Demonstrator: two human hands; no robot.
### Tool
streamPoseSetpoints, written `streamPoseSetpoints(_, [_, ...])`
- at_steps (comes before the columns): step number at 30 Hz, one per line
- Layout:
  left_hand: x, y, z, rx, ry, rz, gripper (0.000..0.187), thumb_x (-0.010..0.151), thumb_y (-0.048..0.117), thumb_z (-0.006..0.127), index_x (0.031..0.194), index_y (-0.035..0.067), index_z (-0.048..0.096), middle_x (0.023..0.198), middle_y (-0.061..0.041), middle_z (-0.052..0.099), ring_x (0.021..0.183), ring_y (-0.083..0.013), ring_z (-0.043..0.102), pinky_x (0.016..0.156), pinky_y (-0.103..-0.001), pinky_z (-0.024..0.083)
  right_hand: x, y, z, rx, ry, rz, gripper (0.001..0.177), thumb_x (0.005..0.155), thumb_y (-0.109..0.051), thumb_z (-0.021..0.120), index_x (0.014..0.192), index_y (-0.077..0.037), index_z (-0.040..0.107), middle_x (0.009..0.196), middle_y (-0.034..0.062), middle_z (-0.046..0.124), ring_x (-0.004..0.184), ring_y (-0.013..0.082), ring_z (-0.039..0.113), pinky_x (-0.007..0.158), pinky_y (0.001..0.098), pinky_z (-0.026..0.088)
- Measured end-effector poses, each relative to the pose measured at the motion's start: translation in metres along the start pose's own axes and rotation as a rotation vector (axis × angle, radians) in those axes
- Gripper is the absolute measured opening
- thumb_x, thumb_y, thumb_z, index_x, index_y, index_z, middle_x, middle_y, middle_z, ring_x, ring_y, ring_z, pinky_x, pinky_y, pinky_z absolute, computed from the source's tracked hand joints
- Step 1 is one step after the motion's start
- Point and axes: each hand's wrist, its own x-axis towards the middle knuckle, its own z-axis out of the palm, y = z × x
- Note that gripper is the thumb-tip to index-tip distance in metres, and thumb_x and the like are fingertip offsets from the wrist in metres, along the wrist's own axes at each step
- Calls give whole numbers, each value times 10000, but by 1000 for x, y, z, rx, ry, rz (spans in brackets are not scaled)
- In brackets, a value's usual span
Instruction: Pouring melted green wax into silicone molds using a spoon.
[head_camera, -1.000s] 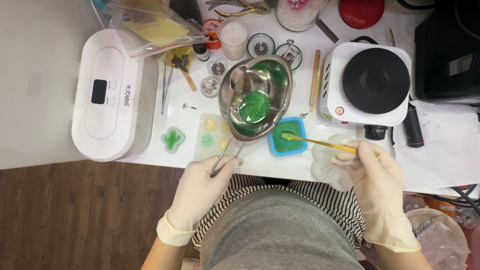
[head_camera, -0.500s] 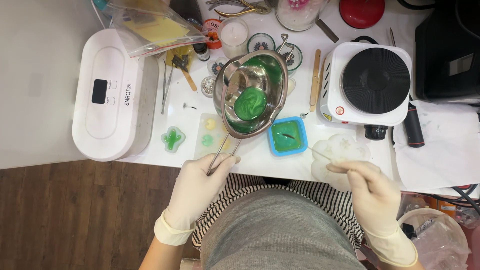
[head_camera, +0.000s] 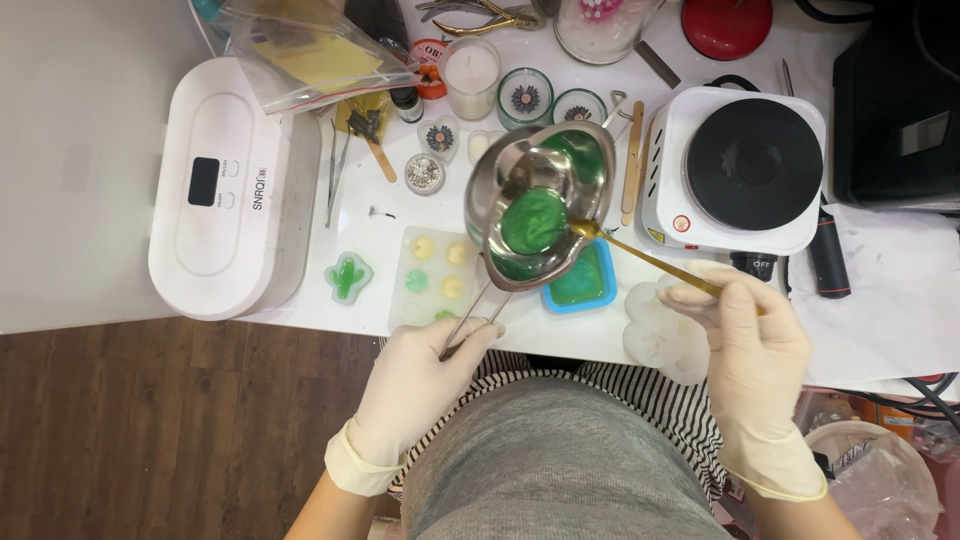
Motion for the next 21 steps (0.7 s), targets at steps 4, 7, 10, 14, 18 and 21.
streamPoseSetpoints(4, [-2, -6, 6, 47, 24, 164, 287, 880, 292, 722, 1029, 58, 798, 658, -100, 743, 514, -114, 655, 556, -269, 537, 1, -9, 27, -264, -37, -70, 277, 1119, -173, 492, 1251, 46, 597, 1105, 178, 712, 1042, 279, 731, 991, 429, 590])
streamPoseSetpoints(7, [-3, -7, 9, 119, 59, 238, 292, 879, 310, 733, 1006, 55, 797, 673, -135, 736, 543, -157, 708, 552, -283, 547, 7, -4, 31, -318, -23, -18, 292, 1114, -178, 492, 1255, 47, 613, 1076, 186, 722, 1024, 277, 734, 964, 419, 588])
streamPoseSetpoints(10, [-4, -1, 7, 171, 57, 216, 296, 877, 324, 733, 997, 61, 796, 649, -154, 712, 517, -213, 691, 526, -308, 533, 16, 10, 22, -173, 1, 81, 272, 1099, -176, 501, 1215, 44, 610, 1136, 163, 718, 984, 267, 733, 925, 417, 602])
streamPoseSetpoints(14, [-1, -2, 5, 229, 26, 124, 306, 879, 350, 737, 975, 67, 803, 628, -172, 691, 504, -219, 673, 529, -316, 523, 20, 21, 2, 105, 8, 195, 251, 1097, -163, 516, 1203, 47, 605, 1200, 169, 696, 959, 270, 720, 900, 429, 609])
streamPoseSetpoints(18, [3, -8, 3, 127, 49, 193, 292, 878, 312, 727, 1009, 61, 796, 650, -147, 713, 501, -177, 675, 546, -290, 533, 13, 20, -10, 139, 17, 266, 272, 1127, -168, 515, 1231, 64, 615, 1113, 232, 664, 956, 310, 726, 892, 431, 589])
streamPoseSetpoints(21, [4, -8, -1, 79, 64, 140, 284, 872, 304, 720, 1002, 65, 802, 672, -105, 748, 491, -156, 659, 537, -286, 525, 5, 16, -16, 135, 55, 251, 243, 1094, -153, 502, 1186, 54, 591, 1149, 167, 707, 950, 281, 719, 885, 440, 604])
